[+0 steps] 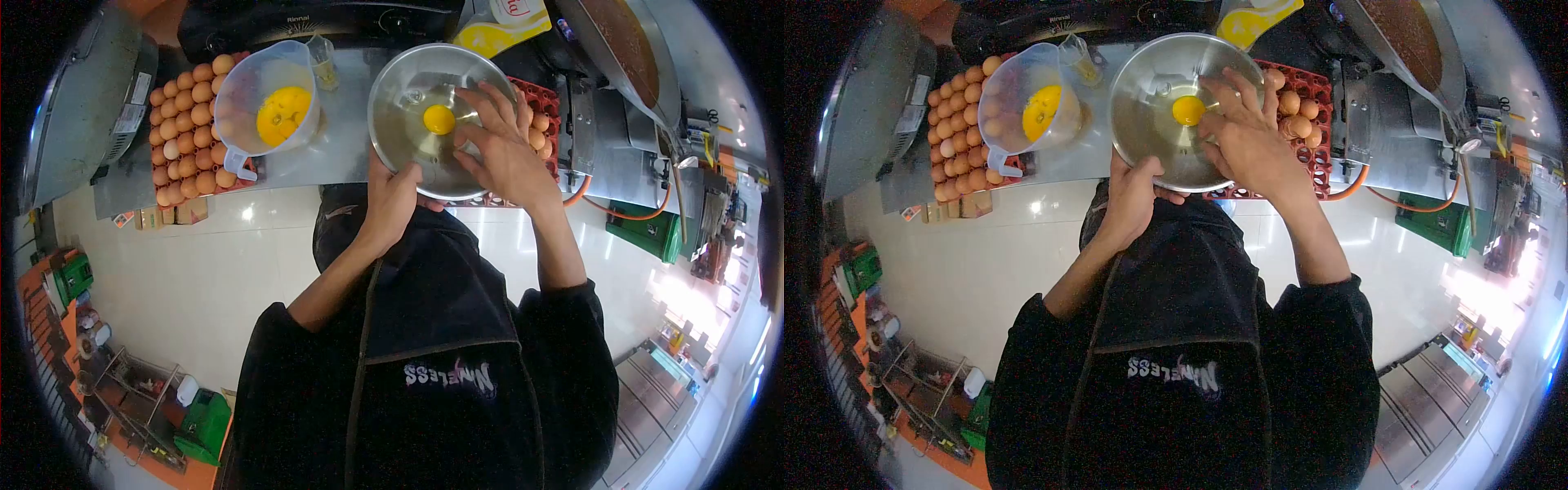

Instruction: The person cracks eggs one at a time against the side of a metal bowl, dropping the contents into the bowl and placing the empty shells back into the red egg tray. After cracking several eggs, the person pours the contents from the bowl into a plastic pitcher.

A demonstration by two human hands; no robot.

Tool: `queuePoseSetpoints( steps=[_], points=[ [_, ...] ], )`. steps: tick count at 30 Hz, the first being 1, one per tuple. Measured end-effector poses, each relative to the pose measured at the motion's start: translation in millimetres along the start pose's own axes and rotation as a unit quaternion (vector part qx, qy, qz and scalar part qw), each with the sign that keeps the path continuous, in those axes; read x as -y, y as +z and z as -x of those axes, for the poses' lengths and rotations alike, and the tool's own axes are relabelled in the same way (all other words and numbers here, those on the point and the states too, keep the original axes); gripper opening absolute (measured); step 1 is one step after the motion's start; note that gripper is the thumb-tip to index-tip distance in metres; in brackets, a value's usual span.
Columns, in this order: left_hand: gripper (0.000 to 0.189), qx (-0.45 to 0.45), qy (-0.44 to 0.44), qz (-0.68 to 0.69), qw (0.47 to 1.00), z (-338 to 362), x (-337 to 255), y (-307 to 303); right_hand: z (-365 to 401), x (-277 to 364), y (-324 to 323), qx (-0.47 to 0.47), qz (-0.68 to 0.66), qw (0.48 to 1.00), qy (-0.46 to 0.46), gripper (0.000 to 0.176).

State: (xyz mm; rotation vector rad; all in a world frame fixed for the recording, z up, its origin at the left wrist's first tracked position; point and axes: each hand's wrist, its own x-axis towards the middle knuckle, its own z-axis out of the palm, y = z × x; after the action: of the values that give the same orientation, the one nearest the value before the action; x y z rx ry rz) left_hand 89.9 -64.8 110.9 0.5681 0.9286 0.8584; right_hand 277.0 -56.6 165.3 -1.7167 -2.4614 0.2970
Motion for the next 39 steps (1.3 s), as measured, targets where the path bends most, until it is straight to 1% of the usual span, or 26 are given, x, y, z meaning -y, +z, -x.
queuePoseSetpoints(
  steps=[2, 9, 11, 15, 18, 20, 23, 27, 28, 29, 31, 32, 33, 35, 39],
  points=[
    [0.054, -0.019, 0.022, -0.009, 1.000, 0, 3, 2, 0, -2, 2, 0.000, 0.016, 1.000, 0.000, 0.018],
    [0.056, -0.023, 0.024, -0.003, 0.999, 2, -1, 3, -12, 13, 4, -0.001, 0.046, 0.999, -0.015, 0.010],
    [0.057, -0.017, 0.018, 0.000, 1.000, 1, -1, 3, -15, 14, 4, 0.016, 0.086, 0.996, -0.027, 0.011],
    [0.058, -0.026, 0.029, 0.001, 0.999, 1, 2, 3, -18, 15, 9, 0.016, 0.083, 0.996, -0.037, 0.011],
    [0.060, -0.019, 0.016, 0.001, 1.000, 0, 2, 2, -22, 14, 15, 0.020, 0.090, 0.995, -0.044, 0.013],
    [0.061, -0.004, 0.033, -0.002, 0.999, -1, 3, 3, -23, 14, 18, 0.009, 0.095, 0.994, -0.048, 0.016],
    [0.062, -0.011, 0.035, 0.006, 0.999, -2, 4, 4, -25, 13, 22, 0.010, 0.114, 0.992, -0.056, 0.018],
    [0.062, -0.012, 0.031, 0.011, 0.999, -2, 3, 4, -24, 7, 21, 0.018, 0.102, 0.992, -0.065, 0.013],
    [0.062, -0.013, 0.024, 0.011, 1.000, -2, 2, 3, -23, 6, 14, 0.011, 0.078, 0.995, -0.063, 0.012],
    [0.062, -0.013, 0.017, 0.012, 1.000, -2, 2, 3, -22, 5, 7, 0.004, 0.053, 0.997, -0.060, 0.012],
    [0.062, -0.018, 0.025, 0.011, 0.999, -3, 3, 1, -17, 5, -8, 0.009, 0.047, 0.998, -0.049, 0.014],
    [0.061, -0.021, 0.033, 0.008, 0.999, -4, 3, 0, -15, 3, -13, 0.013, 0.041, 0.998, -0.038, 0.018],
    [0.061, -0.020, 0.033, 0.008, 0.999, -3, 2, 0, -13, 1, -16, 0.013, 0.041, 0.998, -0.037, 0.018],
    [0.061, -0.026, 0.031, 0.009, 0.999, -2, -2, 2, -9, -3, -20, 0.005, 0.023, 0.998, -0.057, 0.012],
    [0.062, -0.023, 0.025, 0.002, 0.999, -4, -1, 0, -5, -3, -21, -0.003, 0.032, 0.998, -0.049, 0.013]
  ],
)
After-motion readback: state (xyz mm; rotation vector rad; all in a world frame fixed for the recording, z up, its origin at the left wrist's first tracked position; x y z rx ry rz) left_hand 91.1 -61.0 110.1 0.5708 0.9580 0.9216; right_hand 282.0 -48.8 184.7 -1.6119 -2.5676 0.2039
